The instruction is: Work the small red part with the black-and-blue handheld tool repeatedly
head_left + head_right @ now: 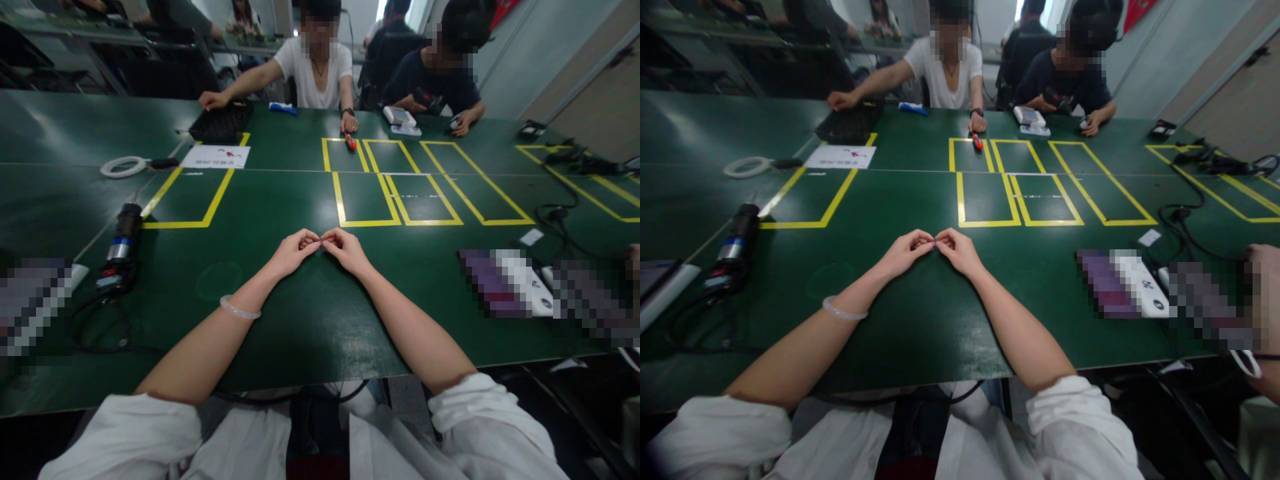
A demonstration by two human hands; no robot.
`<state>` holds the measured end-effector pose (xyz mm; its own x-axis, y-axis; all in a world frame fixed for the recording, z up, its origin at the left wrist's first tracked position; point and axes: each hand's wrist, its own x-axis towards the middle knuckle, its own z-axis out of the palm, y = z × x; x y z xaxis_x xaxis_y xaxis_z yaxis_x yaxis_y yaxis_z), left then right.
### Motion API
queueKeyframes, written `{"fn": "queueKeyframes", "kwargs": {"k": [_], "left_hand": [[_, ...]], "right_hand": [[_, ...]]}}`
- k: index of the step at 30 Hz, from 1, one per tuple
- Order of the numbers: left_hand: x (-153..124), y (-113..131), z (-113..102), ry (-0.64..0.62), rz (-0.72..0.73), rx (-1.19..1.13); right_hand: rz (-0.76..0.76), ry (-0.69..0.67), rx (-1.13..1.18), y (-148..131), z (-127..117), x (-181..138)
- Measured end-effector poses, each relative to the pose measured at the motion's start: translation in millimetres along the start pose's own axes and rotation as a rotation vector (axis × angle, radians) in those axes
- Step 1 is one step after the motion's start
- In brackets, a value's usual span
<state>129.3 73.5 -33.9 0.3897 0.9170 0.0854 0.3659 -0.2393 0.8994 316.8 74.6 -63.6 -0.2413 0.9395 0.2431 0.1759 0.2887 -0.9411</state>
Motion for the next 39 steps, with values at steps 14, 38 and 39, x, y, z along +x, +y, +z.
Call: {"fn": "queueKeyframes", "kwargs": {"k": [14, 38, 39], "left_hand": [[1, -6, 2, 0.001, 0.029, -0.039], [2, -11, 2, 0.029, 0.05, -0.035], [2, -12, 2, 0.028, 0.055, -0.036]], "right_hand": [[0.015, -0.015, 0.021, -4, -1, -1], [-0.064, 0.004, -0.045, -3, 0, -1], [-0.065, 0.001, -0.051, -3, 1, -1]]}}
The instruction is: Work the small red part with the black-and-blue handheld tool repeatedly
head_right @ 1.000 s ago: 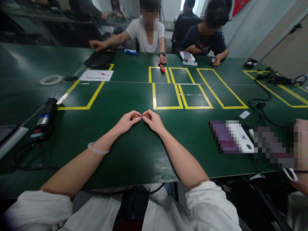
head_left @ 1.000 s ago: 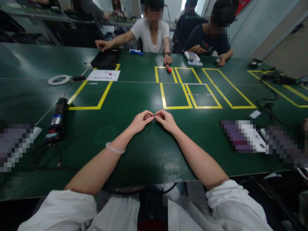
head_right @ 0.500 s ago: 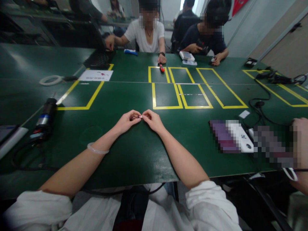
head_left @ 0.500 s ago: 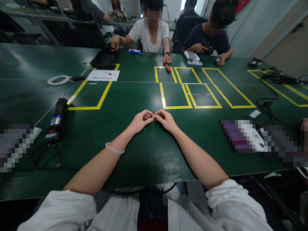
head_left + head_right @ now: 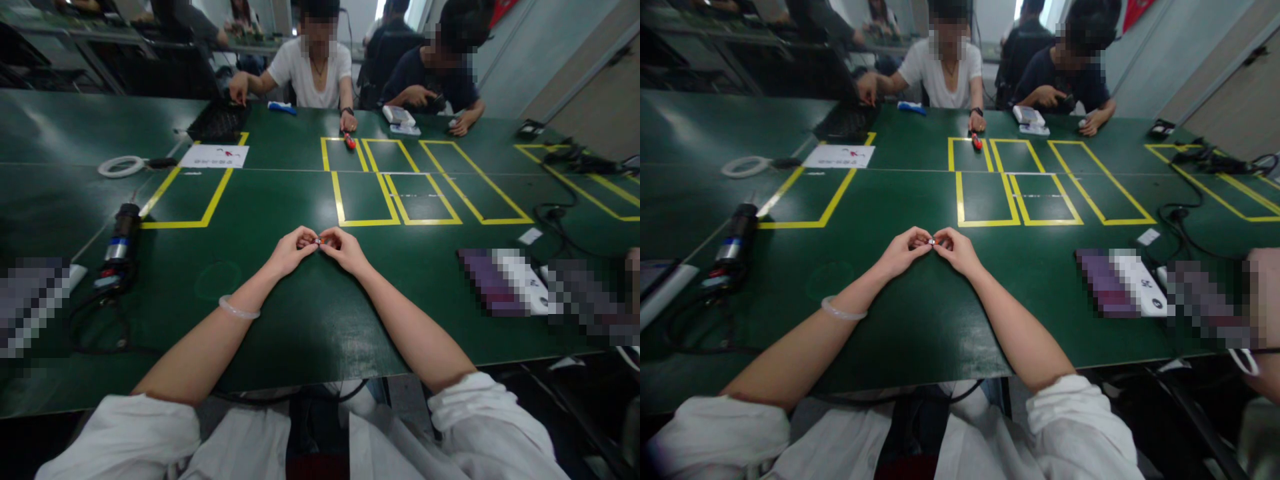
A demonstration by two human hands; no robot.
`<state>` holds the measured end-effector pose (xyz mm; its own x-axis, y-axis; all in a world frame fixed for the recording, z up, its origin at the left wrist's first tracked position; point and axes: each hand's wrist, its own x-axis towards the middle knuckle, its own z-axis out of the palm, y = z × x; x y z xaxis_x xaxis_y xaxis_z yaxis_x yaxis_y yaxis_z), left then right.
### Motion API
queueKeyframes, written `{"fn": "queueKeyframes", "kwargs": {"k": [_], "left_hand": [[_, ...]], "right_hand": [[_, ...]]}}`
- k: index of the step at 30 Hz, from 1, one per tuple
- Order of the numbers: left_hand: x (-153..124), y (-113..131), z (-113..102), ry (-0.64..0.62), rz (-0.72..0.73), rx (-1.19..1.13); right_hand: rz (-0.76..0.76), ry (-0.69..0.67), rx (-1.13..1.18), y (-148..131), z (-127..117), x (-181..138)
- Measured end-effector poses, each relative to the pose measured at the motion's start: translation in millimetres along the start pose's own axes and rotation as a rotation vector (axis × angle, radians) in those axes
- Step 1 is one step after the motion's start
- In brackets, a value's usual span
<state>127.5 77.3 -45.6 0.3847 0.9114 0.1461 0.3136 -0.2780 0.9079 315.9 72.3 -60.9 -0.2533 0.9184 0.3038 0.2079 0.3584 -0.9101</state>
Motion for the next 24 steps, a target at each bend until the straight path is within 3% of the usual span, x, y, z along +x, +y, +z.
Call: {"fn": "queueKeyframes", "kwargs": {"k": [13, 24], "left_hand": [[0, 2, 1, 0.023, -0.021, 0.012], [1, -1, 1, 0.011, -0.013, 0.018]], "right_hand": [[-0.03, -0.037, -0.047, 1, 0, -1], [-0.181, -0.063, -0.351, -9, -1, -5]]}}
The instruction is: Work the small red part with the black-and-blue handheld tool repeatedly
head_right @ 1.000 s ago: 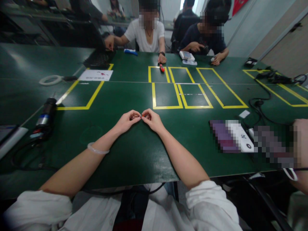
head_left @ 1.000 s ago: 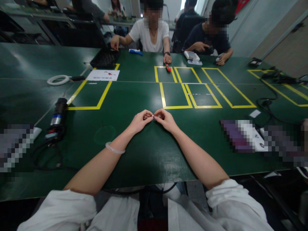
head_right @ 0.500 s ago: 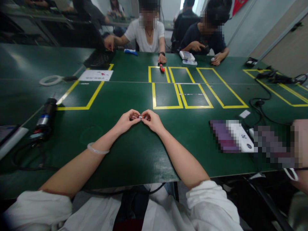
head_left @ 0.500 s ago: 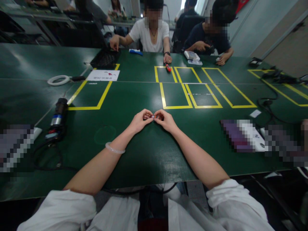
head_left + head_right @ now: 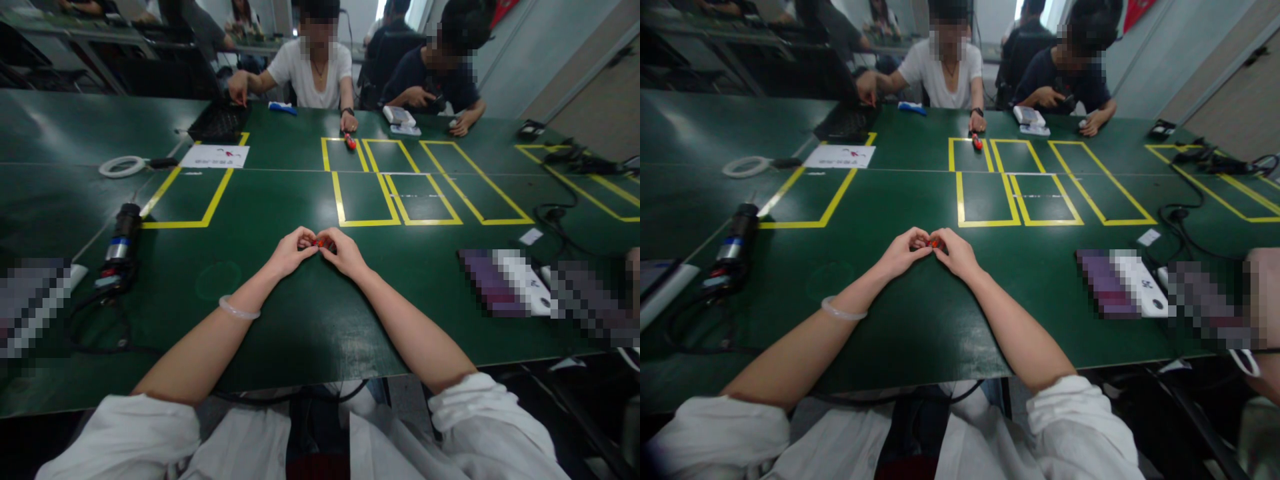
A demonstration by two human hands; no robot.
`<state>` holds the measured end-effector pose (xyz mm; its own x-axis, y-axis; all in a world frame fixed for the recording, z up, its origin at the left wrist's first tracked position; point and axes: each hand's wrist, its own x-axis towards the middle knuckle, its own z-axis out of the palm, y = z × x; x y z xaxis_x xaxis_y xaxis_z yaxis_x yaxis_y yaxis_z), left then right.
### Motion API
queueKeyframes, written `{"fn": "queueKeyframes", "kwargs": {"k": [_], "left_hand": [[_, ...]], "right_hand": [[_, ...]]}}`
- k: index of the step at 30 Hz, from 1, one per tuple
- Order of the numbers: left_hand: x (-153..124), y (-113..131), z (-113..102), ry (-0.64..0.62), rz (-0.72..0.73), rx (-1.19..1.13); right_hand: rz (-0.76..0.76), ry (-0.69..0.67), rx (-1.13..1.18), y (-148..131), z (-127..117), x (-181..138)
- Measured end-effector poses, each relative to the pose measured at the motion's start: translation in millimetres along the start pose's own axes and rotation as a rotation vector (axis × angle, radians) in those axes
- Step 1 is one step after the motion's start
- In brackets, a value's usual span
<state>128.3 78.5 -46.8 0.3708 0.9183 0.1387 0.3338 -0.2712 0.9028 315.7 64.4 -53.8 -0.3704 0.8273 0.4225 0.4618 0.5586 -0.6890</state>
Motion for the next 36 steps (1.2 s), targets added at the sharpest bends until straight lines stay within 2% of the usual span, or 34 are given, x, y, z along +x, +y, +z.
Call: {"fn": "queueKeyframes", "kwargs": {"k": [8, 13, 26, 32, 36], "left_hand": [[-2, 2, 1, 0.019, 0.019, 0.016], [-4, 5, 2, 0.025, 0.046, 0.03], [-5, 11, -1, 0.02, -0.008, 0.038], [-3, 9, -2, -0.026, -0.021, 0.059], [-4, 18, -8, -0.144, -0.031, 0.114]], "right_hand": [[0.038, -0.001, -0.008, 1, 1, 0], [0.069, -0.001, 0.066, 3, 1, 0], [0.116, 0.022, 0.194, 5, 0, 2], [0.189, 0.006, 0.255, 9, 2, 3], [0.206, 0.006, 0.298, 9, 2, 3]]}}
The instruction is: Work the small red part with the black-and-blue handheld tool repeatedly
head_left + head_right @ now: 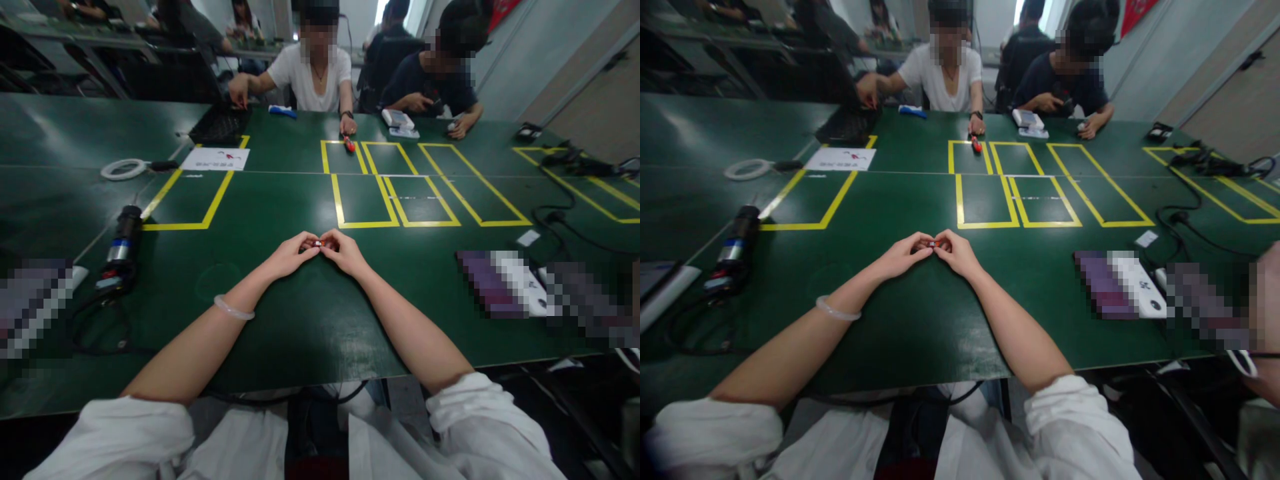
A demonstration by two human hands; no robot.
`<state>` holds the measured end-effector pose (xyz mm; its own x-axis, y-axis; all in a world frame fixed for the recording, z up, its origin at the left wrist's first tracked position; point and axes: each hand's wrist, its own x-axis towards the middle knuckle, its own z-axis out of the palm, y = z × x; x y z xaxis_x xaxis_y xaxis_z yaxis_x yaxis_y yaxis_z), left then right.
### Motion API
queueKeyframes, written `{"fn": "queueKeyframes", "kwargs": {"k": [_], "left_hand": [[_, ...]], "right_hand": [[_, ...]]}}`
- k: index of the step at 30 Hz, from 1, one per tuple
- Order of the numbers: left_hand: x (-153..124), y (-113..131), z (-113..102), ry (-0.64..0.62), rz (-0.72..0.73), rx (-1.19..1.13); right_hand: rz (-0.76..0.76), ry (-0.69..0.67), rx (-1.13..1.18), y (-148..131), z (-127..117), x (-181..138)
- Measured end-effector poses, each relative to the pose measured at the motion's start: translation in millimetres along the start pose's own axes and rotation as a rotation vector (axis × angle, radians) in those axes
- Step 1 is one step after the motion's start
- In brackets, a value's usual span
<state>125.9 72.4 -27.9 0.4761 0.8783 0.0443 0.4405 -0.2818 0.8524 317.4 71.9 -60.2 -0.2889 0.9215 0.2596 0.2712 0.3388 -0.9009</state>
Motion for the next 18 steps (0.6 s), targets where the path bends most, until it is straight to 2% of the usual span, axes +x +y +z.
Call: {"fn": "queueKeyframes", "kwargs": {"k": [4, 7, 15, 18], "left_hand": [[-15, 10, -20, -0.118, -0.01, 0.137], [-38, 9, -46, -0.113, -0.063, 0.32], [-129, -36, -146, 0.203, -0.388, 0.923], [-163, -48, -175, 0.327, -0.551, 1.111]], "right_hand": [[0.017, -0.015, 0.001, -3, 0, 0], [0.024, -0.025, -0.006, -6, -1, -1], [0.026, -0.04, -0.018, -8, 0, -1], [0.026, -0.036, -0.014, -9, 0, -2]]}}
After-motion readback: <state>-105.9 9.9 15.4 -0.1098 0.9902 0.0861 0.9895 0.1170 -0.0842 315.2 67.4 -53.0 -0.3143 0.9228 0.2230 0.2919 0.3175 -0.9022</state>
